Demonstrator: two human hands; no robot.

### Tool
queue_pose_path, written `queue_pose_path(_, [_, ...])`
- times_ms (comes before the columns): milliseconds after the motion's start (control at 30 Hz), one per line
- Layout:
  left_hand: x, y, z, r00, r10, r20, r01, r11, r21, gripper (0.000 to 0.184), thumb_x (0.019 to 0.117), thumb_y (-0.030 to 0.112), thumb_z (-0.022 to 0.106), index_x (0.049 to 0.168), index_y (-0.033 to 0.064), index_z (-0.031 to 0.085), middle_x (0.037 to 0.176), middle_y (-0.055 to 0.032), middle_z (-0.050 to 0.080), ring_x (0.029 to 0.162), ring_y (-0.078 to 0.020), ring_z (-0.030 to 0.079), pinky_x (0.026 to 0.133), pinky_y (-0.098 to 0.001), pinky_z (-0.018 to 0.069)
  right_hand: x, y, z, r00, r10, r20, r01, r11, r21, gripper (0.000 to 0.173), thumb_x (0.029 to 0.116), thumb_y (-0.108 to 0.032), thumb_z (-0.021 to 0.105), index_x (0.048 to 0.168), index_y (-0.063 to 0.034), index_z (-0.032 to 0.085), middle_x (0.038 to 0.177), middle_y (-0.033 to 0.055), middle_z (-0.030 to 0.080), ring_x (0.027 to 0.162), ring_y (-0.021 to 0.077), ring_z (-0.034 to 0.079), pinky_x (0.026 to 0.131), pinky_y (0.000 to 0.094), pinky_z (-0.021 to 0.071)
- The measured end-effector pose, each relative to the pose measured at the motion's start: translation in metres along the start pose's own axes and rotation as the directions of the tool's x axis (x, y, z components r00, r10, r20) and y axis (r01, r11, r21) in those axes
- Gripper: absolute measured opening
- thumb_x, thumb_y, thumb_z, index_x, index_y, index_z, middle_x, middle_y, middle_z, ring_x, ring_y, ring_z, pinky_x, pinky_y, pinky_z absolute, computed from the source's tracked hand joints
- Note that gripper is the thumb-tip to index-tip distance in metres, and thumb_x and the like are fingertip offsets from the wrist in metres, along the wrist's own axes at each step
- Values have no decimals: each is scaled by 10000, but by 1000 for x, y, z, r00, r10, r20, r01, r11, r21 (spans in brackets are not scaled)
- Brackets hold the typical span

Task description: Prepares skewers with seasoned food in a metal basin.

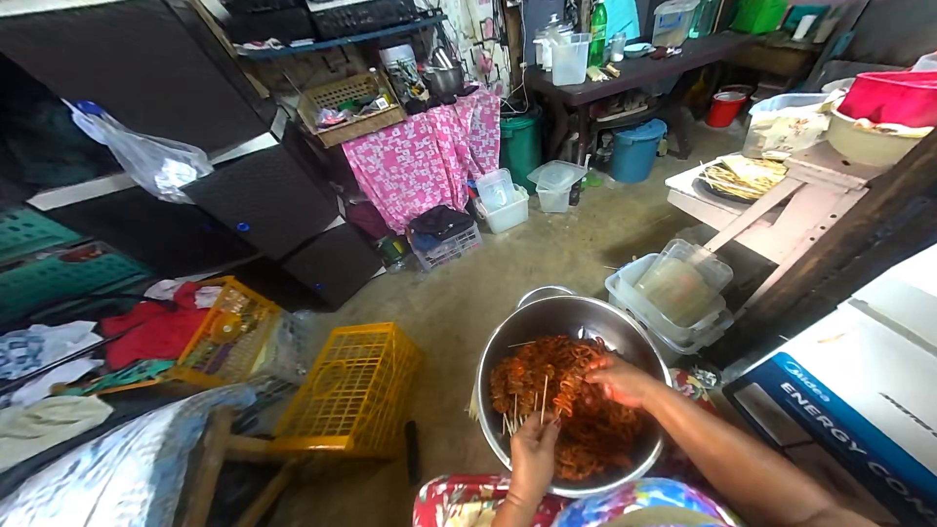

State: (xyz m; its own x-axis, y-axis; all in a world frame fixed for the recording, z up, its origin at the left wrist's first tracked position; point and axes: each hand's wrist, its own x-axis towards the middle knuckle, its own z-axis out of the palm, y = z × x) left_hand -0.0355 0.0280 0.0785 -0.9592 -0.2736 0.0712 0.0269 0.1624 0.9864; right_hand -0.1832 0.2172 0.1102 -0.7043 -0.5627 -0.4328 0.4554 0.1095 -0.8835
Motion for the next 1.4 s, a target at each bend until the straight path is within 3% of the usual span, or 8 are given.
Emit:
queue_pose_path(467, [2, 3, 0, 999, -30, 32, 30, 999, 13, 104, 928, 9, 625, 985, -3, 711, 749, 13, 696, 655, -2, 626, 658, -195, 535, 3, 7, 14, 986, -64, -156, 35, 983, -181, 113, 979, -2, 511, 917, -22, 602, 664, 0, 549, 539, 99, 536, 543, 271, 499])
queue_pose_path(633, [3, 5, 1, 998, -63, 17, 62, 998, 23, 106, 940, 14, 624, 995, -5, 713, 744, 9, 694, 645, -6, 617, 650, -196, 527, 0, 9, 16, 995, 5, -98, -30, 966, -256, 144, 1016, -25, 484, 1014, -10, 628, 740, 18, 576, 559, 102, 542, 555, 273, 510])
queue_pose_path(733, [7, 6, 2, 987, -146, -62, 151, 986, 73, 95, 958, 30, 630, 1007, -3, 704, 699, -7, 652, 581, -44, 565, 584, -238, 488, -1, 6, 12, 996, 75, 38, -57, 934, -353, 238, 1000, -29, 520, 1218, -4, 613, 792, 35, 597, 561, 102, 534, 539, 273, 491])
queue_pose_path(900, [27, 22, -8, 965, -190, -179, 239, 920, 312, 131, 983, 101, 643, 1029, -3, 708, 807, -82, 683, 730, -169, 641, 736, -397, 541, -26, -47, 9, 993, -53, 103, 81, 952, -294, 234, 970, 4, 563, 1203, -15, 566, 786, 26, 619, 547, 82, 533, 510, 242, 471])
queue_pose_path(1033, [45, 52, -26, 929, -295, -222, 369, 719, 589, 366, 1029, 254, 596, 1318, 33, 634, 1113, -211, 716, 1040, -371, 700, 944, -577, 528, -33, -70, 5, 980, -166, 113, 183, 970, -158, 126, 964, 8, 556, 1074, -53, 565, 765, 3, 640, 535, 63, 551, 493, 213, 476])
queue_pose_path(1100, [43, 60, -27, 918, -318, -237, 393, 642, 658, 444, 1040, 305, 567, 1397, 41, 576, 1269, -230, 658, 1125, -397, 670, 976, -578, 518, -22, -56, 3, 990, -114, 79, 127, 975, -183, 93, 984, -8, 566, 1073, -37, 572, 774, 16, 632, 550, 78, 556, 510, 225, 484])
queue_pose_path(1200, [28, 62, -18, 943, -310, -124, 308, 669, 676, 416, 1076, 259, 480, 1416, 39, 577, 1367, -250, 584, 1174, -400, 638, 993, -552, 518, -2, -15, 5, 997, 15, -74, -29, 982, -187, 113, 1003, -40, 589, 1104, 10, 601, 819, 54, 619, 597, 114, 573, 563, 269, 520])
queue_pose_path(1400, [6, 34, 12, 938, -319, 138, 167, 763, 625, 356, 1037, 108, 465, 1309, 8, 671, 1274, -232, 653, 1195, -346, 636, 1062, -487, 483, 15, 30, 8, 980, 144, -141, -127, 984, 121, 174, 1047, -33, 507, 1190, 18, 591, 910, 75, 635, 721, 166, 638, 688, 338, 575])
